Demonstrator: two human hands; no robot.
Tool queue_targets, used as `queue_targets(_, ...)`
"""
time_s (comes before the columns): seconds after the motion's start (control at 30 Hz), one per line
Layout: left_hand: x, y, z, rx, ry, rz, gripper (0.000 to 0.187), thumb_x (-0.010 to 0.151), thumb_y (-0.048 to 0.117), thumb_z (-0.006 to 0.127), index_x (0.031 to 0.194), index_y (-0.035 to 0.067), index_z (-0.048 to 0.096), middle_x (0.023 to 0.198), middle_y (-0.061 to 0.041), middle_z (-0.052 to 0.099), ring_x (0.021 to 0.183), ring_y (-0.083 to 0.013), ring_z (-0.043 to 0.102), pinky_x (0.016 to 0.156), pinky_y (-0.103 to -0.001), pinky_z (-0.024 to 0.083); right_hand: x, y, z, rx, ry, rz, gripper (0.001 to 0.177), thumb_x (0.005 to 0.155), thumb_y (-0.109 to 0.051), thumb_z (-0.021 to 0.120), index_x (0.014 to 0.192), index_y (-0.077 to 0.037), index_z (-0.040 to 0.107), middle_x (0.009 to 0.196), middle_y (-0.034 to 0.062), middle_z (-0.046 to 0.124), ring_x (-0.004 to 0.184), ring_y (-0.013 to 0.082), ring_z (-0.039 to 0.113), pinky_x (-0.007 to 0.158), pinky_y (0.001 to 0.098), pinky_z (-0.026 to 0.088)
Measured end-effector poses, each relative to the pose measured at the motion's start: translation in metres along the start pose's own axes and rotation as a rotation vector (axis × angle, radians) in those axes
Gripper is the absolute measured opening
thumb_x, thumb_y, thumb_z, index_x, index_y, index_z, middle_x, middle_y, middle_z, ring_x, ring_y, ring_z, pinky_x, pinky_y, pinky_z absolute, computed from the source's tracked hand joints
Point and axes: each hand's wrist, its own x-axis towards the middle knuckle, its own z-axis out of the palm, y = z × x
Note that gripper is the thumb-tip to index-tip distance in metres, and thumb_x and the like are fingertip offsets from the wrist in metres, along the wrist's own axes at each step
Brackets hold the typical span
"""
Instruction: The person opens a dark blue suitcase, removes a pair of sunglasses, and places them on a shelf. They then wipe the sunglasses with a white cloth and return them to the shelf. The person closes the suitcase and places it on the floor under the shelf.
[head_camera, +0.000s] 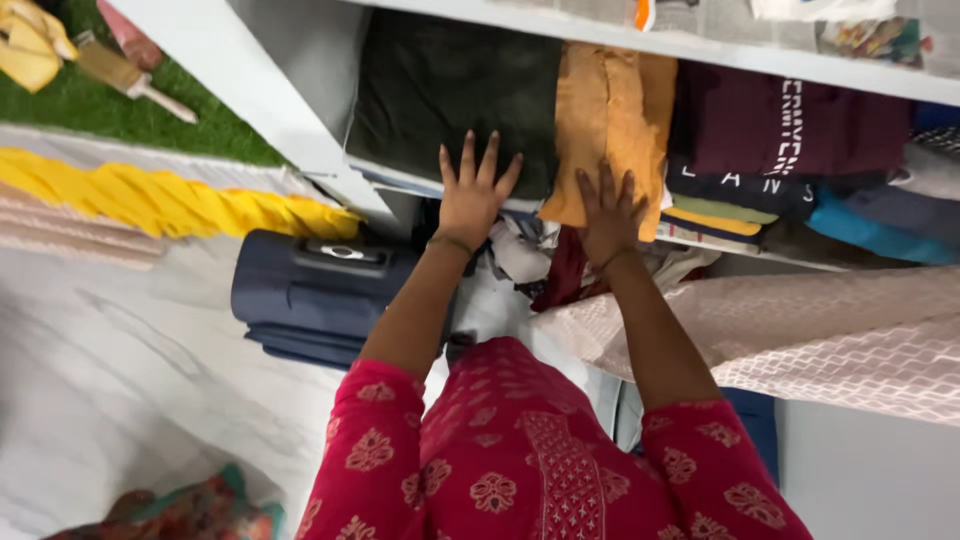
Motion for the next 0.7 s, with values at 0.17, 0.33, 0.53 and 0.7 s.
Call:
queue_targets(0.17,0.013,0.01,0.016,-0.002,-0.083,-0.09,0.054,0.097,0.026,0.054,0.15,0.031,0.048,0.162,-0.015,0.035,0.147,-0.048,0.031,0.113,-0.078,0.019,0.022,0.011,0.018,-0.046,-0.066,0.02,0.094,0.089,-0.023,0.071,0.165,-0.039,0.019,0.174,0.0044,0.002,0.152,0.0526,0.003,0.111,0.0802,0.016)
queue_targets(0.33,0.007,0.023,0.026,0.023,-0.073,-0.183,0.055,0.099,0.025,0.053,0.154,0.03,0.046,0.163,-0.015,0.032,0.15,-0.0456,0.029,0.115,-0.078,0.017,0.018,0.007,0.02,-0.026,-0.059,0.023,0.094,0.088,-0.022,0.072,0.165,-0.038,0.02,0.175,0.0037,0.0,0.153,0.0531,0.002,0.112,0.0795,0.016)
queue_targets(0.53,-0.023,0.049,0.015,-0.105,-0.052,-0.339,0.079,0.093,0.021,0.063,0.165,0.032,0.031,0.173,-0.015,0.012,0.158,-0.0423,0.011,0.121,-0.071,0.017,0.01,0.009,0.012,0.104,-0.051,-0.01,0.103,0.081,-0.043,0.076,0.165,-0.031,0.017,0.172,0.0068,-0.002,0.152,0.0542,-0.003,0.108,0.0826,0.012)
queue_targets(0.7,-0.04,0.053,-0.01,-0.295,-0.083,-0.313,0.085,0.088,0.026,0.072,0.16,0.038,0.028,0.17,-0.009,0.004,0.156,-0.0437,0.005,0.116,-0.076,0.017,-0.021,0.004,0.032,0.123,0.184,-0.102,0.093,0.093,-0.057,0.069,0.168,-0.03,0.021,0.174,0.0114,0.001,0.156,0.0514,0.0,0.11,0.084,0.014)
